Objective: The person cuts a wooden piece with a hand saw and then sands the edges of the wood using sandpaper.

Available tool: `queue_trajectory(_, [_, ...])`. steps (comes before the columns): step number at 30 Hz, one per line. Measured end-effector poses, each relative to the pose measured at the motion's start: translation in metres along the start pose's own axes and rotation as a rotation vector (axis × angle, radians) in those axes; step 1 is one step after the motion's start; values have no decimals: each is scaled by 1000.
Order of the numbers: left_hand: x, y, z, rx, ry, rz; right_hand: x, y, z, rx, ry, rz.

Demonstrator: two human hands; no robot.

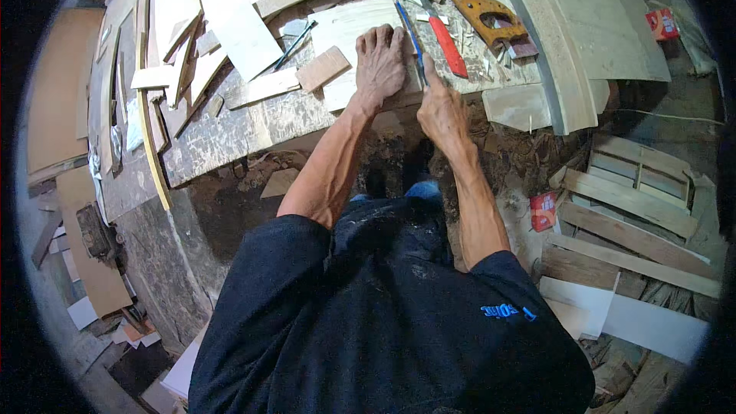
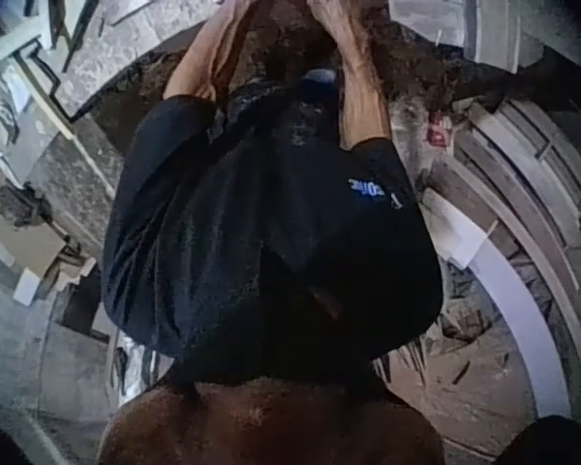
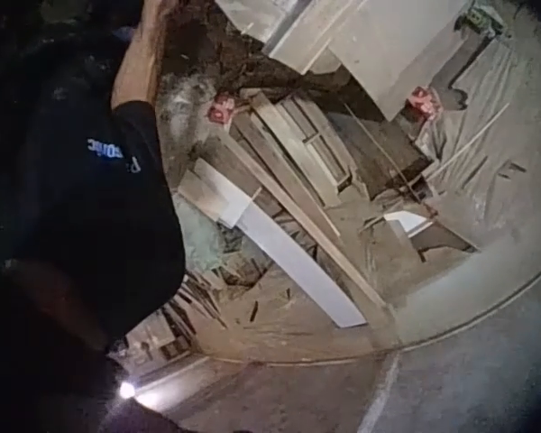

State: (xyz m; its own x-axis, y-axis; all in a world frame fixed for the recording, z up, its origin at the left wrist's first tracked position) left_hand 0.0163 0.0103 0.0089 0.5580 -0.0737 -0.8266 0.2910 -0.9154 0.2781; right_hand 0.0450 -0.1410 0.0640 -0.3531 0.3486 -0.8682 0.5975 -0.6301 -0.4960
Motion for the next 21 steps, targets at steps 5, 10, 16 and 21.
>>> queue_trajectory(5, [-1, -1, 0, -18, 13, 13, -8, 2, 33, 94, -139, 83])
queue_trajectory(10, [0, 0, 3, -37, -1, 41, 7, 6, 7, -67, 57, 66])
queue_trajectory(16, [-3, 3, -1, -5, 5, -11, 3, 7, 5, -24, 71, -9])
queue_trajectory(21, [-2, -3, 2, -29, 3, 7, -16, -8, 42, 141, -156, 20])
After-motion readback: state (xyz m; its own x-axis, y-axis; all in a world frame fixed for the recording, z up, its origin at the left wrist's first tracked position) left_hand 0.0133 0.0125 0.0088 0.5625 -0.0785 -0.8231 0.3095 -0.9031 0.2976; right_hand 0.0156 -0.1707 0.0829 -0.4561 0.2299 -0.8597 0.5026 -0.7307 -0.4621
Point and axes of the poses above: each hand's wrist, its own z-axis away from the middle knuckle, its own x-axis out of the palm, y = z × x, the point moved 2 cm from there along -z, towards the middle knuckle
